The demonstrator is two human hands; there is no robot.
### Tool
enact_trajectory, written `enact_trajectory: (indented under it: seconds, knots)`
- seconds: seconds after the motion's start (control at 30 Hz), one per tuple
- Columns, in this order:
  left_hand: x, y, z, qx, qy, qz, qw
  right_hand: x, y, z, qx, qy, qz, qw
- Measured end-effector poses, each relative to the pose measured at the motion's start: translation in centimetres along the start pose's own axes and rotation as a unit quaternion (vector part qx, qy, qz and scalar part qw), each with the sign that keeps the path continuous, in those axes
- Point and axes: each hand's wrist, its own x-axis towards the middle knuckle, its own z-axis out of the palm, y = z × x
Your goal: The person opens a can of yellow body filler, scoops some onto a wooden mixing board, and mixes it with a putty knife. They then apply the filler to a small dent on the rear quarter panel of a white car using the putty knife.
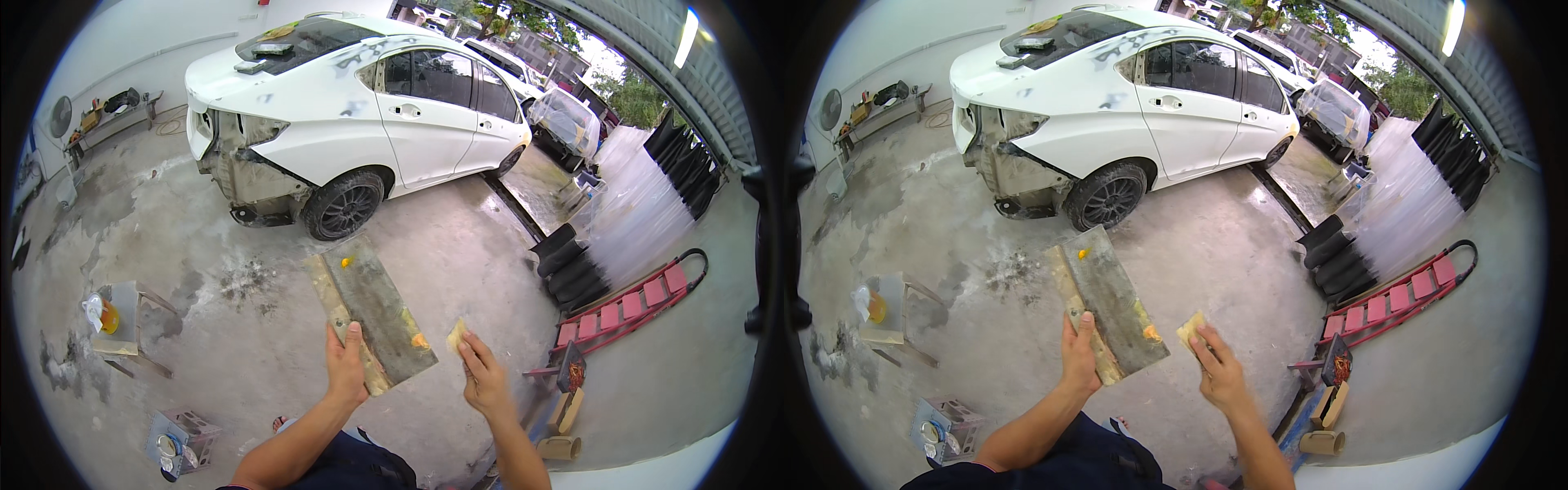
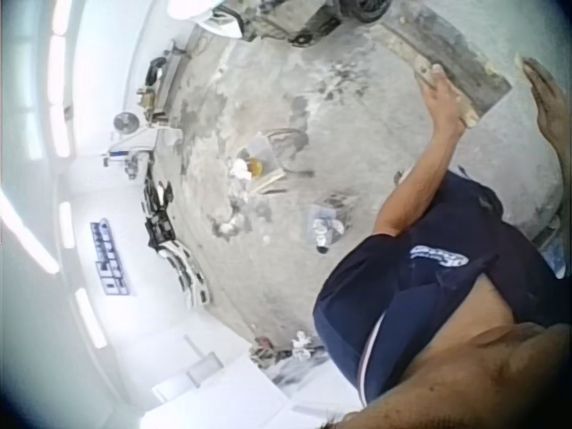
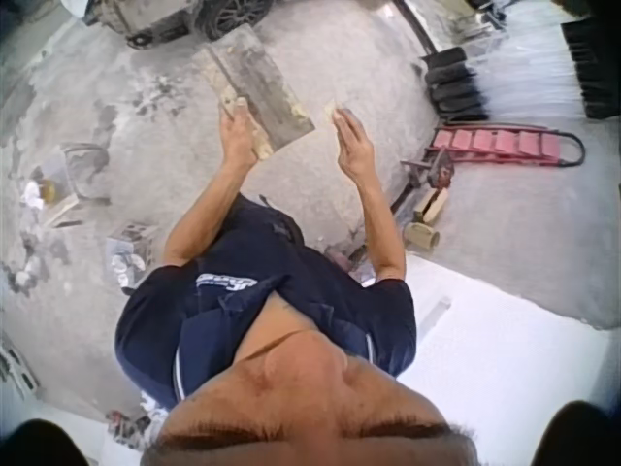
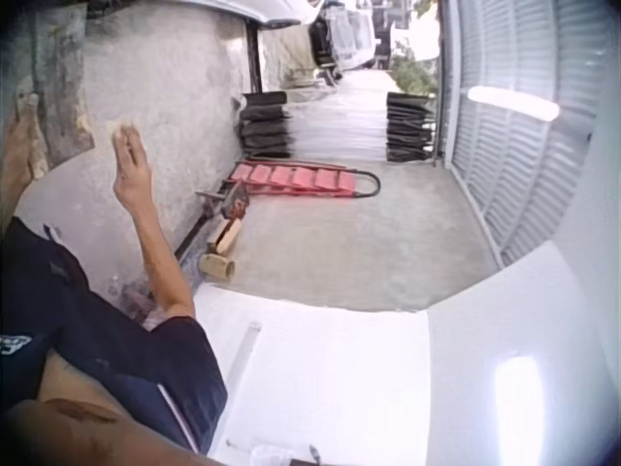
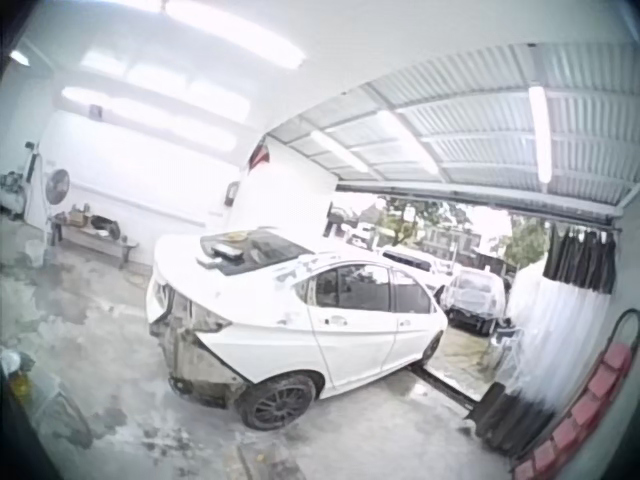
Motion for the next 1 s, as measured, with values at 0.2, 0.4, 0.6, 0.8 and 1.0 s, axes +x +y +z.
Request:
enact_trajectory:
  seconds: [0.2,0.4,0.6,0.8,1.0]
  knots:
    - [0.0,0.3,0.3,0.003,0.000,0.030,1.000,0.0,-2.4,0.5,-0.138,-0.117,0.015,0.983]
    - [0.2,-0.5,0.6,0.112,-0.004,0.124,0.986,2.6,-1.5,-1.4,-0.228,-0.053,-0.063,0.970]
    - [1.2,-0.2,0.2,0.099,0.090,0.054,0.990,4.7,-3.5,0.1,-0.250,-0.103,-0.127,0.954]
    - [1.8,0.8,-0.7,0.060,0.098,0.036,0.993,4.2,-3.1,1.3,-0.239,-0.140,-0.163,0.947]
    - [2.0,1.5,-0.6,0.043,0.092,0.011,0.995,3.2,-3.0,1.8,-0.255,-0.149,-0.151,0.943]
